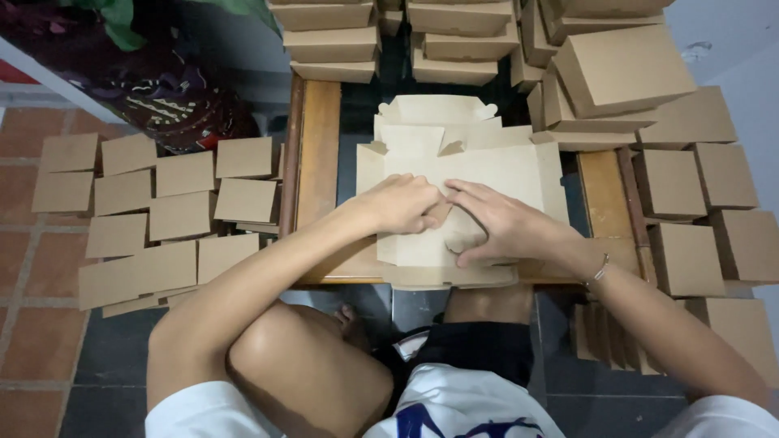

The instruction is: Folding flat cardboard templates into small boxes and stacking them.

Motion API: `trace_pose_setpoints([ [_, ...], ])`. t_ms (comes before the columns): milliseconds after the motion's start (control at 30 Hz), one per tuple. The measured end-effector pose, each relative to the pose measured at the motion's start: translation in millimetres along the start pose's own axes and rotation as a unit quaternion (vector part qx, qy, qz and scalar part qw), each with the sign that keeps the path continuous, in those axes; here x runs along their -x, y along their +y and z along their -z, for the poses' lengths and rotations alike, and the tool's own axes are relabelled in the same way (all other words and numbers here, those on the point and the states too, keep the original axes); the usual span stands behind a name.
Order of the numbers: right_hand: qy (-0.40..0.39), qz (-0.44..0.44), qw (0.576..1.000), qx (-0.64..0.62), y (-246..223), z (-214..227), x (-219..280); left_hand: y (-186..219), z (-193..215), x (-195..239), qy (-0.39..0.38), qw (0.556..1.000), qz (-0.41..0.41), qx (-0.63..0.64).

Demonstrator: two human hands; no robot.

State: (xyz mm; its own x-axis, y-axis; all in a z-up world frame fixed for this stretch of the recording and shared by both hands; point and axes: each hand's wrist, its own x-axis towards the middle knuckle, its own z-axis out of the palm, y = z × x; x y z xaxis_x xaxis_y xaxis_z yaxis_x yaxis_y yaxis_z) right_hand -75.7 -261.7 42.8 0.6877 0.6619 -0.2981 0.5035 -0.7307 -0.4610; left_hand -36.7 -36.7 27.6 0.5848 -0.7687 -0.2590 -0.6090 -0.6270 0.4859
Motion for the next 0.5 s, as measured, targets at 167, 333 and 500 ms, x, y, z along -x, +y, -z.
trace_pose_setpoints([
  [167,-0.03,-0.023,0.999,0.001,-9.5,4.1,-21.3,-12.2,-0.6,6.6,0.001,0.999,0.023,-0.044],
  [333,-0.036,-0.047,0.998,0.014,-16.8,4.5,-31.5,-26.4,-3.3,5.1,0.02,0.997,0.038,-0.071],
  [500,-0.034,-0.046,0.998,0.012,-12.6,2.1,-34.8,-32.4,-7.5,-1.5,0.016,0.997,0.043,-0.068],
])
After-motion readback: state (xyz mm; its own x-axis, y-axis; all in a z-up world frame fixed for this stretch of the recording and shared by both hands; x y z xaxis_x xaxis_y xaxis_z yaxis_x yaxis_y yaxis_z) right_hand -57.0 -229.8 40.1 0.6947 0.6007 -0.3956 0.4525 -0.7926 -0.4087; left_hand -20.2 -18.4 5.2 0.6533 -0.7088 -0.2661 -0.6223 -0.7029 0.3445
